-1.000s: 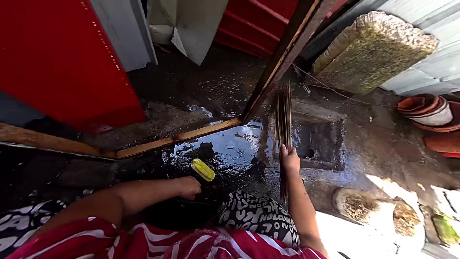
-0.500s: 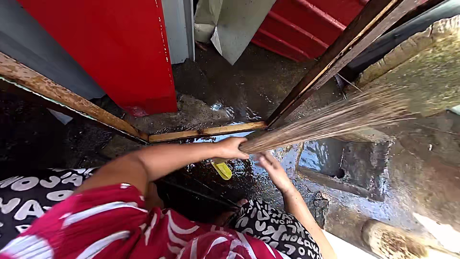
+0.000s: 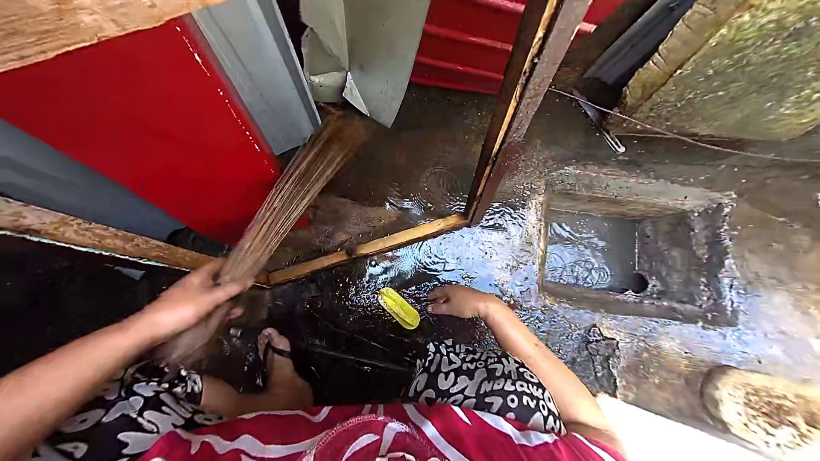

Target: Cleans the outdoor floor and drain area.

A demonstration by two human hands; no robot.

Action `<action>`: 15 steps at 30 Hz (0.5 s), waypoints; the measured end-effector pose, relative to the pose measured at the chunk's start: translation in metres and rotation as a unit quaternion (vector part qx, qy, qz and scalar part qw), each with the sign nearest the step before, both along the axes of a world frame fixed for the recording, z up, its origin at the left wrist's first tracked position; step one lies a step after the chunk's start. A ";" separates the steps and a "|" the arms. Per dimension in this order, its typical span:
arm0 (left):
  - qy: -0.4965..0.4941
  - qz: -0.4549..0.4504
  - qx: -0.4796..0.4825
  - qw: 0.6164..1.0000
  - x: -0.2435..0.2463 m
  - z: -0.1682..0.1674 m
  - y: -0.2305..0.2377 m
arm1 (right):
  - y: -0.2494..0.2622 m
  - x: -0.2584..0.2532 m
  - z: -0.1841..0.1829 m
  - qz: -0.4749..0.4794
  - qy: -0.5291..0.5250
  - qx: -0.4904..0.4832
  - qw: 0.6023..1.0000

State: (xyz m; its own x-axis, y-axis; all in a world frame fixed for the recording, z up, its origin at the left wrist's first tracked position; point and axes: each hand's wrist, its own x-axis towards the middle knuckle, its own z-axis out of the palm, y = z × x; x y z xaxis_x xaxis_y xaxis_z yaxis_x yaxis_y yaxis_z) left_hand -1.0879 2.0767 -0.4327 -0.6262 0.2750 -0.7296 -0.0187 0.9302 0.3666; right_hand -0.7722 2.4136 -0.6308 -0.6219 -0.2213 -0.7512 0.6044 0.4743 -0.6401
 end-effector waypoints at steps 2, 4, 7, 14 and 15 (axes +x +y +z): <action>-0.008 0.064 0.022 0.998 0.018 -0.063 0.052 | 0.001 -0.001 0.002 0.013 0.004 0.015 1.000; -0.019 0.072 0.031 0.997 0.046 -0.140 0.099 | -0.002 0.005 0.001 0.009 -0.003 0.019 1.000; -0.055 -0.053 0.020 0.997 0.113 -0.188 0.137 | -0.008 0.020 0.005 -0.023 -0.023 -0.016 0.999; -0.066 -0.264 0.019 0.962 0.056 -0.068 0.123 | -0.009 0.018 0.012 -0.022 -0.040 -0.051 0.998; -0.042 -0.241 0.026 0.969 0.041 -0.067 0.127 | -0.010 0.013 0.011 -0.018 -0.039 -0.049 0.998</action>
State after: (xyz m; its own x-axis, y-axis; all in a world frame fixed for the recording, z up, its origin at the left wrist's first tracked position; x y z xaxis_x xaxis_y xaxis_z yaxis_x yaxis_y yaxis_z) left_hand -1.0469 2.2038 -0.5000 -0.3553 0.5579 -0.7500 0.3815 0.8190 0.4285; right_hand -0.7588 2.4041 -0.6196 -0.5714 -0.2737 -0.7737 0.6700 0.3889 -0.6323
